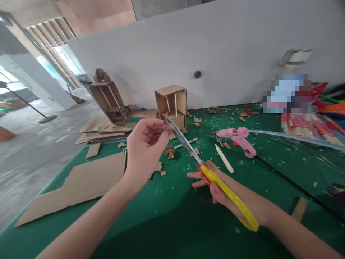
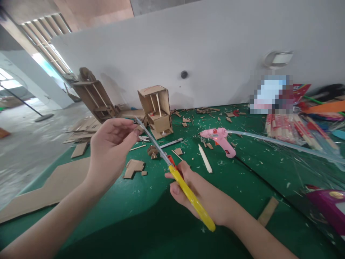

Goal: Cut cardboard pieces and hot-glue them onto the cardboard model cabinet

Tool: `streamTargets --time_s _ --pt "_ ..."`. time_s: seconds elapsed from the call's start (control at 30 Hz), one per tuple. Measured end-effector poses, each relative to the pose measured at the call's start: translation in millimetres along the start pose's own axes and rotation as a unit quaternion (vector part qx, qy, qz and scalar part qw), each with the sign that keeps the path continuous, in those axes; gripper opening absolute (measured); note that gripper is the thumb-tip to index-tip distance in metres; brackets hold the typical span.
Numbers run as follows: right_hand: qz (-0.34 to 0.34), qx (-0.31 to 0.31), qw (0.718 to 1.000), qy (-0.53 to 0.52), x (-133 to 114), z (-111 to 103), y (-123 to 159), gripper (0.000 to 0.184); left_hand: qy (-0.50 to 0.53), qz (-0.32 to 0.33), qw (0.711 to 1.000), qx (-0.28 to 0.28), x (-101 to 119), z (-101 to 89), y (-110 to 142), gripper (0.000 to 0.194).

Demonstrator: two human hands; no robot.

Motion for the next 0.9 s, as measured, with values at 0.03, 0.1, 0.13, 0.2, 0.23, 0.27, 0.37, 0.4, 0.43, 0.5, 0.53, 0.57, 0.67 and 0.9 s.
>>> streamTargets --time_s 0.03,0.1,0.13,0.2,0.23,0.27,0.37,0.4,0.43,0.5,0.53,0.57,0.67,0.9 --pt "-0.009 -0.003 1.0 0.003 -1.3 0.3 -0.4 0.053 -0.004 0.003 1.0 -0.003 1.0 0.5 0.7 0.016" --pt "-0.022 -0.008 1.0 0.012 -2.9 0.7 -0.7 0.048 -0.007 0.006 1.0 -0.007 2.7 1.6 2.1 0.015" --pt "-0.026 -0.01 0.999 0.017 -3.2 0.7 -0.5 0.046 -0.007 0.007 1.0 -0.008 3.3 2.1 2.7 0.015" --pt "-0.026 -0.013 0.999 0.027 -2.8 0.6 0.3 0.046 -0.005 0.006 1.0 -0.009 3.9 2.8 3.6 0.014" --pt "-0.023 -0.011 0.999 0.032 -2.3 0.5 0.9 0.047 -0.002 0.005 1.0 -0.009 4.0 3.0 3.8 0.014" --pt "-0.02 -0.01 0.999 0.034 -1.6 0.5 1.3 0.048 0.001 0.006 1.0 -0.008 3.9 3.0 3.9 0.014" --pt "-0.009 -0.008 0.999 0.035 0.3 0.4 2.2 0.048 0.005 0.01 1.0 -0.012 3.1 3.0 4.0 0.014" --pt "-0.009 -0.011 0.999 0.035 0.7 0.6 2.2 0.047 0.004 0.011 1.0 -0.011 2.9 3.0 4.1 0.014" --pt "-0.008 -0.013 0.999 0.034 0.9 0.8 2.1 0.047 0.003 0.013 1.0 -0.01 2.7 3.0 4.2 0.014" --pt "0.002 -0.014 1.0 0.021 1.2 1.5 1.9 0.047 -0.001 0.012 1.0 -0.008 2.3 3.1 4.3 0.015" --pt "0.011 -0.012 1.0 0.012 1.1 2.0 1.8 0.049 -0.004 0.011 1.0 -0.007 2.2 3.3 4.4 0.015" --pt "0.023 -0.005 1.0 0.002 0.9 2.5 1.8 0.052 -0.006 0.01 1.0 -0.006 2.0 3.4 4.5 0.014" --pt "0.054 0.024 0.998 -0.018 -0.6 4.5 1.8 0.062 -0.003 0.009 1.0 -0.01 1.5 3.6 4.5 0.014" --pt "0.045 0.02 0.992 -0.113 -3.8 10.4 -5.5 0.05 -0.008 -0.004 1.0 -0.011 0.7 3.3 3.6 0.013"
Point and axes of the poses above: each hand's wrist, its own y-axis away from the middle knuckle, its own z-axis out of the palm, x = y × z, the point moved 1 cm from there along -y, towards the middle knuckle, and after that the axes turned 1 degree about -x, right-handed, at the moved point
